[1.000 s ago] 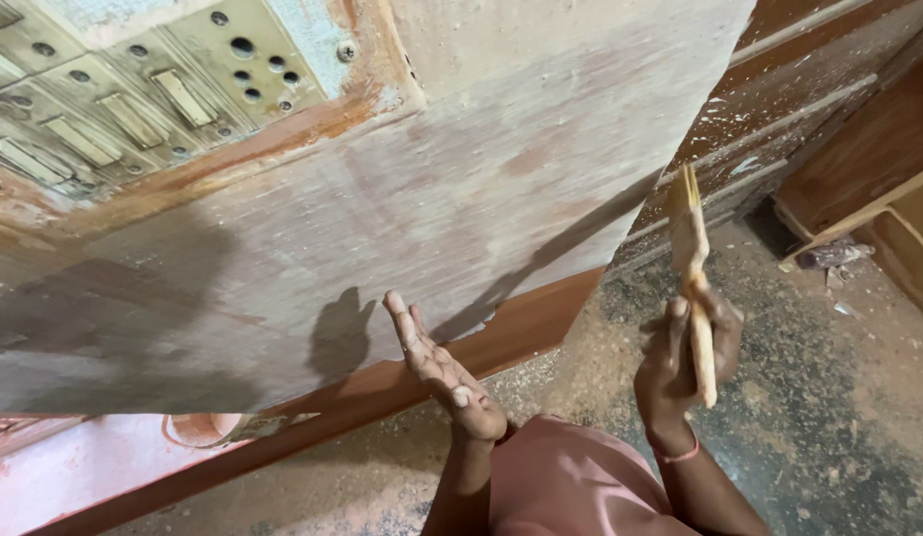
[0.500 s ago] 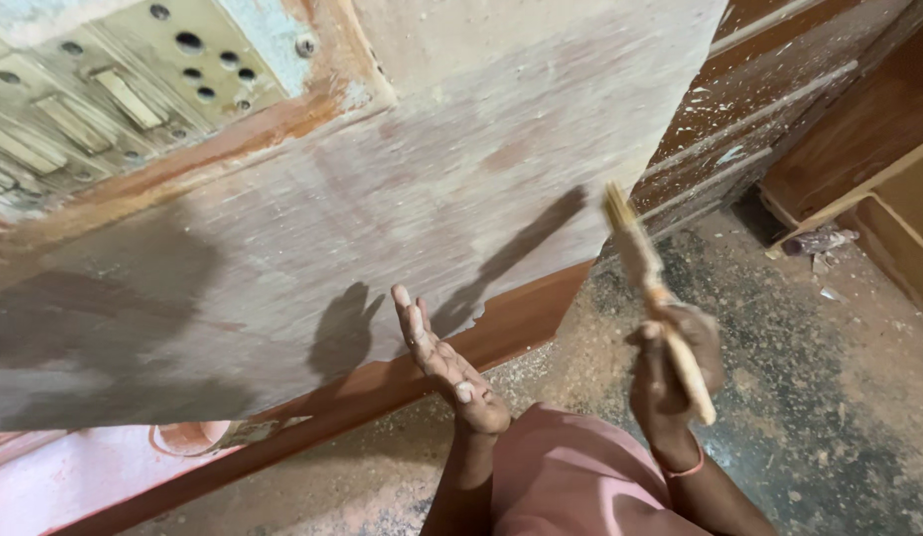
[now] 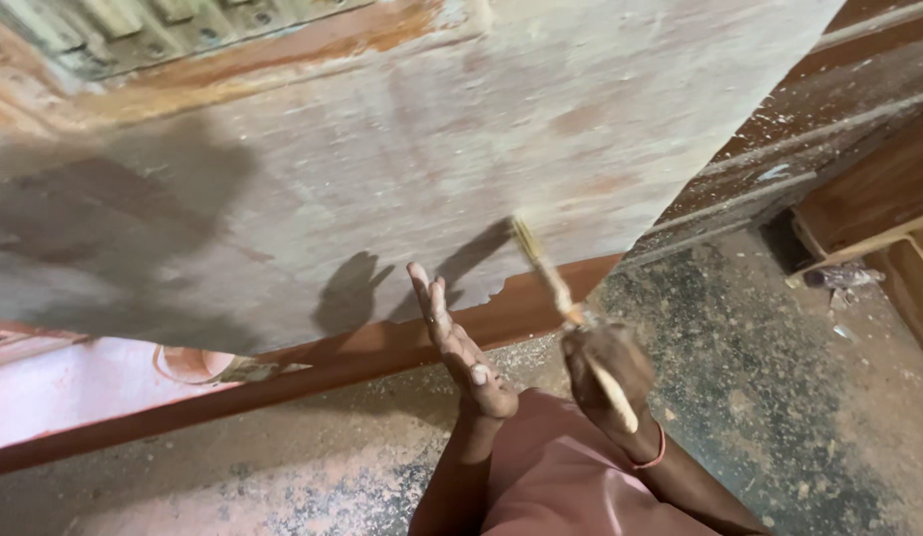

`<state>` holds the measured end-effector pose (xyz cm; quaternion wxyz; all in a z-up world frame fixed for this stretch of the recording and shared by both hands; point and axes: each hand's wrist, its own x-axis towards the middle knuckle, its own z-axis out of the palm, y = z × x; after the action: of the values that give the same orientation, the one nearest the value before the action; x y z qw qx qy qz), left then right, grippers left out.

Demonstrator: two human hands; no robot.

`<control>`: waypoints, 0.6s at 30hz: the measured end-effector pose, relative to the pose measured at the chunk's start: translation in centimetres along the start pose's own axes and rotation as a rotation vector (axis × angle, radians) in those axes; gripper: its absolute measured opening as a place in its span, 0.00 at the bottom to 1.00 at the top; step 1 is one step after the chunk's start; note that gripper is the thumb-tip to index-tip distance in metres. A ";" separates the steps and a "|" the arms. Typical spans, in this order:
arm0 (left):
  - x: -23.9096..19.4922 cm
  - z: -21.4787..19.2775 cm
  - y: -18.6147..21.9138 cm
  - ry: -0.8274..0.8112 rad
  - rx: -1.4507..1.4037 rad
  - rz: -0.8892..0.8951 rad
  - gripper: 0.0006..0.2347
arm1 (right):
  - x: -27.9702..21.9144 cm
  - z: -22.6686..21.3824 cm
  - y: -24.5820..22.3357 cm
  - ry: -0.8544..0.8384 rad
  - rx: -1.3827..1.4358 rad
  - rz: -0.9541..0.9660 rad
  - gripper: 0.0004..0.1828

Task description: The person paints a wall with white paint using a paintbrush. They repeatedly dip the brush into a bucket of paint and apply it to the wall surface in broad strokes.

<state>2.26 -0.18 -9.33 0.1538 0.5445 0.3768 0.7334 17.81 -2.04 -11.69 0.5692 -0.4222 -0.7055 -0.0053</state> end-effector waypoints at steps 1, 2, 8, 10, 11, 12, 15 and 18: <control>-0.1 -0.2 0.1 0.014 0.004 -0.001 0.32 | -0.1 0.2 -0.3 -0.025 0.057 -0.005 0.06; -0.2 -0.5 0.1 0.026 0.008 -0.003 0.33 | -0.1 0.5 -0.6 -0.037 0.096 0.004 0.06; -0.1 -1.3 0.6 0.054 0.061 0.018 0.32 | 0.6 0.5 3.4 0.019 0.165 0.156 0.08; 0.1 -1.5 0.6 0.049 0.064 0.053 0.30 | 0.3 -1.1 5.6 0.050 0.093 0.233 0.11; 0.2 -1.6 0.6 0.043 0.065 0.069 0.29 | 0.0 -2.1 6.6 0.056 -0.025 0.239 0.13; 0.3 -1.7 0.6 0.053 0.077 0.070 0.29 | -0.5 -2.9 7.4 0.103 -0.075 0.222 0.13; 0.6 -2.1 0.5 0.066 0.102 0.067 0.30 | -1.8 -4.6 9.1 0.255 -0.210 0.157 0.13; 0.2 -2.8 0.6 0.043 0.112 0.038 0.30 | -2.4 -4.6 9.6 0.385 -0.302 0.108 0.12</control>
<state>-0.24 -1.48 -9.09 0.1008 0.5433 0.4101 0.7256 27.26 0.44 -16.59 0.6230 -0.5308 -0.5517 -0.1608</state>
